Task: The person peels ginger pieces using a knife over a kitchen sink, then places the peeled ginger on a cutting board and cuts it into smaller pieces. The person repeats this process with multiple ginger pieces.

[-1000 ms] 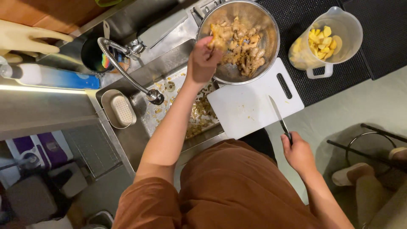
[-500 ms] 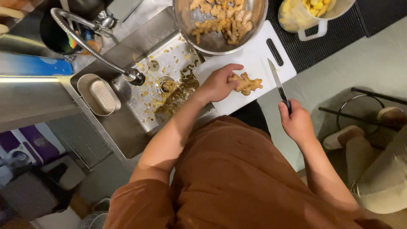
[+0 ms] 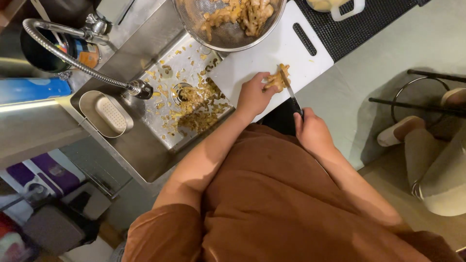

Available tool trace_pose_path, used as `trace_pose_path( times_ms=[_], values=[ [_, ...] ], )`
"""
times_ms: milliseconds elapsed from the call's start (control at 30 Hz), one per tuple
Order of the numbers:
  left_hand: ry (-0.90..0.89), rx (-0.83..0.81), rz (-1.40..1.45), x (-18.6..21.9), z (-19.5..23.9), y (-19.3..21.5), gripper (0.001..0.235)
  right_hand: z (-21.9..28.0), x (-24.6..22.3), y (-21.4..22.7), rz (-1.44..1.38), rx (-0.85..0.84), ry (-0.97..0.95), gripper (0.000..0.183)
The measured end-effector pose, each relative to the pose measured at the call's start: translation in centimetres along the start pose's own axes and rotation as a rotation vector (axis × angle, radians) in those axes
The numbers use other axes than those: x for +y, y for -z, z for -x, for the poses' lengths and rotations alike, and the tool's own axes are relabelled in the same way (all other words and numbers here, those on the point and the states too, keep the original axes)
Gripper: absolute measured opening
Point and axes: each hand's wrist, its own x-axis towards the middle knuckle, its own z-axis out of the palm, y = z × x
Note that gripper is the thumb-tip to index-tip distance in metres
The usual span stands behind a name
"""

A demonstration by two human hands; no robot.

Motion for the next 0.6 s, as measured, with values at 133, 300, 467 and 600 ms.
trace_pose_path(
  times_ms=[133,300,467,600],
  values=[
    [0.013,0.0,-0.008,0.3,0.2,0.3,0.053,-0.2,-0.4,-1.0,0.039,-0.02,0.005,0.042],
    [0.043,-0.025,-0.023,0.5,-0.2,-0.1,0.051,-0.7,0.3,-2.1,0.2,-0.019,0.075,0.034],
    [0.004,0.023,-0.044,0.3,0.2,-0.2,0.049,-3.6,-0.7,-4.3,0.207,-0.107,-0.018,0.041],
    [-0.139,0.065,-0.061,0.8,1.0,0.4,0.048,-5.2,-0.4,-4.6,0.018,-0.063,0.067,0.038]
  ],
)
